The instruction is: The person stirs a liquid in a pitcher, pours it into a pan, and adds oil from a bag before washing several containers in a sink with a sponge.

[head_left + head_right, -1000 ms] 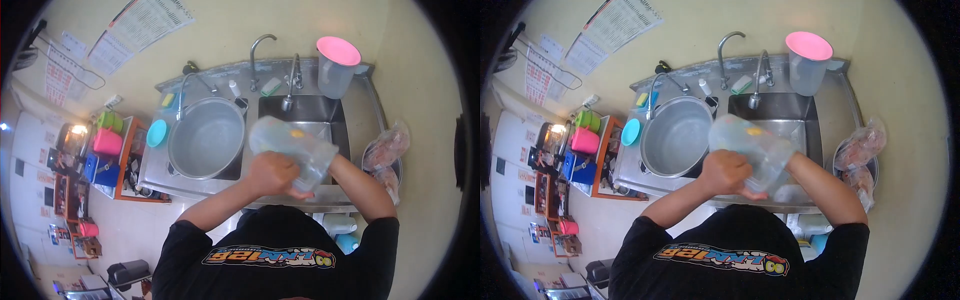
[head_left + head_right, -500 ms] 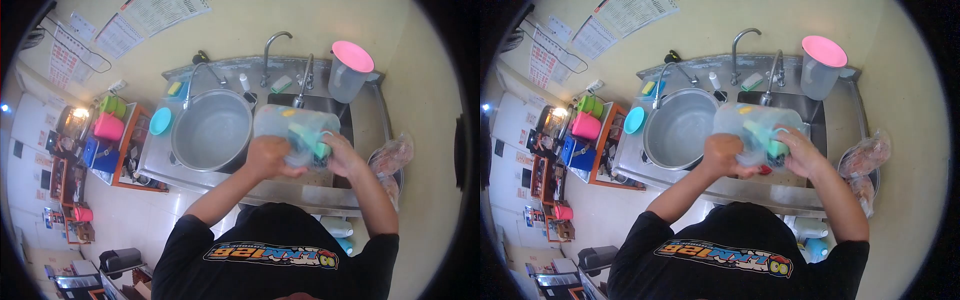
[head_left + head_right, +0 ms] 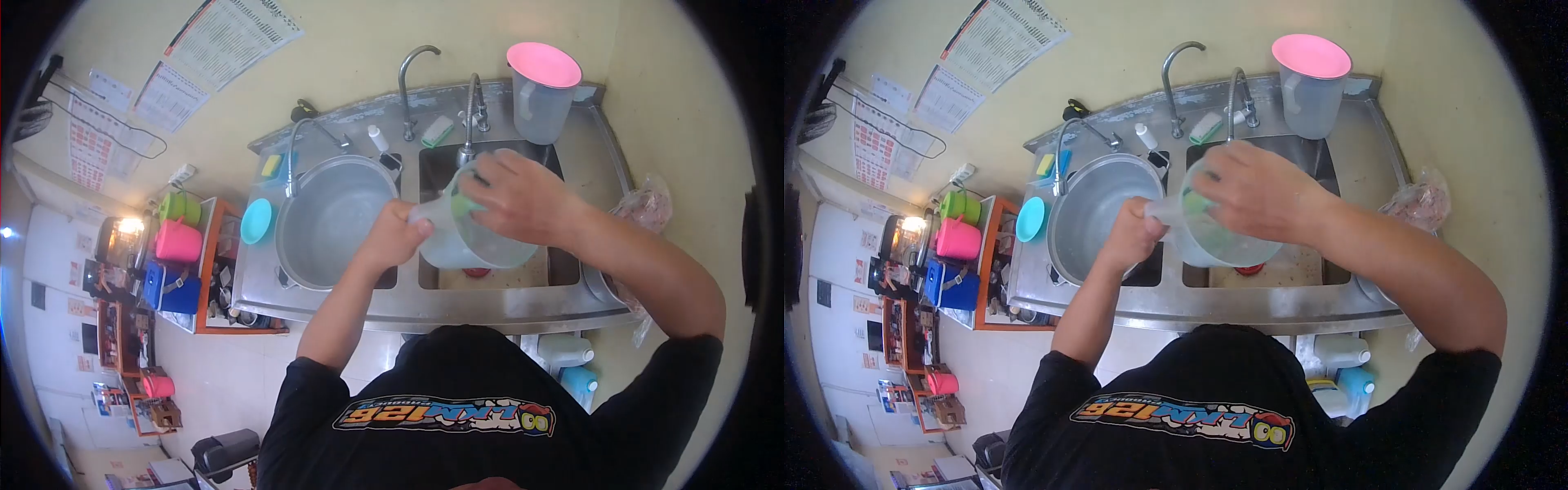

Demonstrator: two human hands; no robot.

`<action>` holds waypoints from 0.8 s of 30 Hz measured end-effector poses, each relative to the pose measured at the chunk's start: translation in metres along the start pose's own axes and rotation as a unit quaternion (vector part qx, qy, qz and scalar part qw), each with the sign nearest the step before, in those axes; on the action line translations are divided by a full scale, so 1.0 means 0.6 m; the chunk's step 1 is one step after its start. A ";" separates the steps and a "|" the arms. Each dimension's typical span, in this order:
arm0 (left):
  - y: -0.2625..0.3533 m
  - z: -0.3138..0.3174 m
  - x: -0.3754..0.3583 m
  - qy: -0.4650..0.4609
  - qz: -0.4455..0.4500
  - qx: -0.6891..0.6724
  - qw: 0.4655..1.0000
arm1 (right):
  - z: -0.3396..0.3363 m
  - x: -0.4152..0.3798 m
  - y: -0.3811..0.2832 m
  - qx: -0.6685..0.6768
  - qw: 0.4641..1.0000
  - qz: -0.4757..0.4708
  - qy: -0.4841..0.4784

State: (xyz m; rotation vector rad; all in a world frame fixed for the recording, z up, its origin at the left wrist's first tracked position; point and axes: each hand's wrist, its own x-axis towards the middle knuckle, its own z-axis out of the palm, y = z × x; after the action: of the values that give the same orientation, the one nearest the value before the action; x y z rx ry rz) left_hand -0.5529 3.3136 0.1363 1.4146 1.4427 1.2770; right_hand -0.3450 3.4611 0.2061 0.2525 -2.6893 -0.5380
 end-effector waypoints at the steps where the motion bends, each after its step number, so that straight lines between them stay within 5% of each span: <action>1: 0.002 0.000 -0.001 0.002 -0.009 -0.041 0.999 | 0.000 0.007 0.003 0.001 0.999 -0.045 0.029; 4: 0.025 0.003 -0.006 0.033 -0.016 -0.003 0.999 | 0.011 0.001 -0.020 0.030 0.998 0.060 -0.011; 6: 0.027 0.004 -0.009 0.069 -0.002 0.088 0.994 | 0.007 -0.004 -0.034 0.057 0.974 0.174 -0.136; 8: 0.015 0.006 -0.008 0.105 0.029 0.193 0.975 | -0.012 0.004 -0.028 0.162 0.914 0.243 -0.282; 10: 0.015 0.010 -0.008 0.142 0.052 0.216 0.965 | -0.050 0.033 -0.001 0.336 0.796 0.261 -0.432; 13: 0.000 0.014 -0.012 0.182 0.130 0.292 0.930 | -0.006 0.003 0.004 0.568 0.673 0.453 -0.139; 16: -0.001 0.038 -0.015 0.176 0.213 0.351 0.895 | 0.024 0.020 -0.035 0.812 0.264 0.502 0.137; 17: 0.008 0.050 -0.014 0.165 0.241 0.366 0.884 | 0.046 0.023 -0.041 0.834 0.259 0.483 0.064; 20: 0.063 0.091 -0.010 0.134 0.359 0.356 0.852 | 0.035 0.045 -0.053 0.887 0.253 0.383 0.050; 24: 0.091 0.130 -0.006 0.126 0.399 0.423 0.804 | 0.063 0.053 -0.047 0.903 0.245 0.350 0.055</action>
State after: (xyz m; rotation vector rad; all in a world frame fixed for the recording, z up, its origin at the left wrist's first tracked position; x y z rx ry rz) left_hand -0.4636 3.3167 0.1700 2.7611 1.7748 1.3736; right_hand -0.3863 3.4403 0.1729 -0.3847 -1.2765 2.6537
